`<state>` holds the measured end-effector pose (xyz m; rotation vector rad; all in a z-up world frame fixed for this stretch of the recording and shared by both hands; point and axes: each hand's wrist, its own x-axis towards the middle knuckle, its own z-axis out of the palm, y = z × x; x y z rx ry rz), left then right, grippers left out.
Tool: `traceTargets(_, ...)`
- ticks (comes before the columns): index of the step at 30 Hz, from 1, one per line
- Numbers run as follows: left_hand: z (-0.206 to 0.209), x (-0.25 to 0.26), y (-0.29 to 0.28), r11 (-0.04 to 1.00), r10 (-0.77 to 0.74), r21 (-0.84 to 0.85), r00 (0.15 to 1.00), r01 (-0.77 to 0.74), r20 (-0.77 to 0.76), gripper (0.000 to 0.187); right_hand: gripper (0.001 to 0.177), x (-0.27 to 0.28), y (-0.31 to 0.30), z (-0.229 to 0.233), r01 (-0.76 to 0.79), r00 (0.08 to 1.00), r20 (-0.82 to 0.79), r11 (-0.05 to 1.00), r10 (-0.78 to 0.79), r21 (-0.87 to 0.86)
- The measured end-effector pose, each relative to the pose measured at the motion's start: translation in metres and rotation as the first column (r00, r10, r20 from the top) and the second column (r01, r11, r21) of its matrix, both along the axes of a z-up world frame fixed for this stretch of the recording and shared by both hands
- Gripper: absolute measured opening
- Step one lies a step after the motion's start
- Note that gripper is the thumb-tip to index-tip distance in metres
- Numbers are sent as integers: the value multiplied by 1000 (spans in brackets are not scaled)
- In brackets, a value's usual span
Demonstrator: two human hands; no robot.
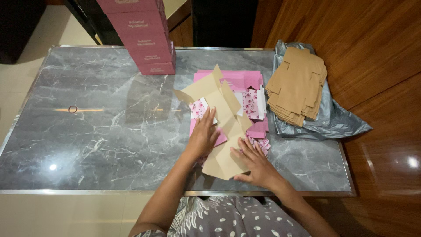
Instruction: The person assembles small, pink floral-patterned cardboard boxes by hand. They fold the flat cardboard pieces along pre-scored lines, tuck the flaps into slots to form the box structure, and stack the completed boxes on the table.
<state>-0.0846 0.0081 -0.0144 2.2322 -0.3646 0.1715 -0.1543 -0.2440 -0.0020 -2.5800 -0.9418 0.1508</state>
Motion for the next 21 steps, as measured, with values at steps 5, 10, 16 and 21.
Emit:
traceTargets(5, -21, 5, 15, 711, -171, -697, 984, 89, -49, 71, 94, -5, 10, -30, 141, 986, 72, 983, -150, 119)
traceTargets(10, -24, -28, 5, 451, -160, -891, 987, 60, -14, 80, 97, -1, 18, -25, 184, 981, 46, 978, -189, 96)
traceTargets(16, -24, -31, -38, 594, -170, -789, 983, 156, 66, 101, 106, 0, 20, -13, 85, 996, 17, 996, -85, -4)
traceTargets(21, -27, -21, -47, 971, -233, -32, 966, 238, 114, 80, 89, -8, 9, -26, -33, 979, 198, 939, -37, 342)
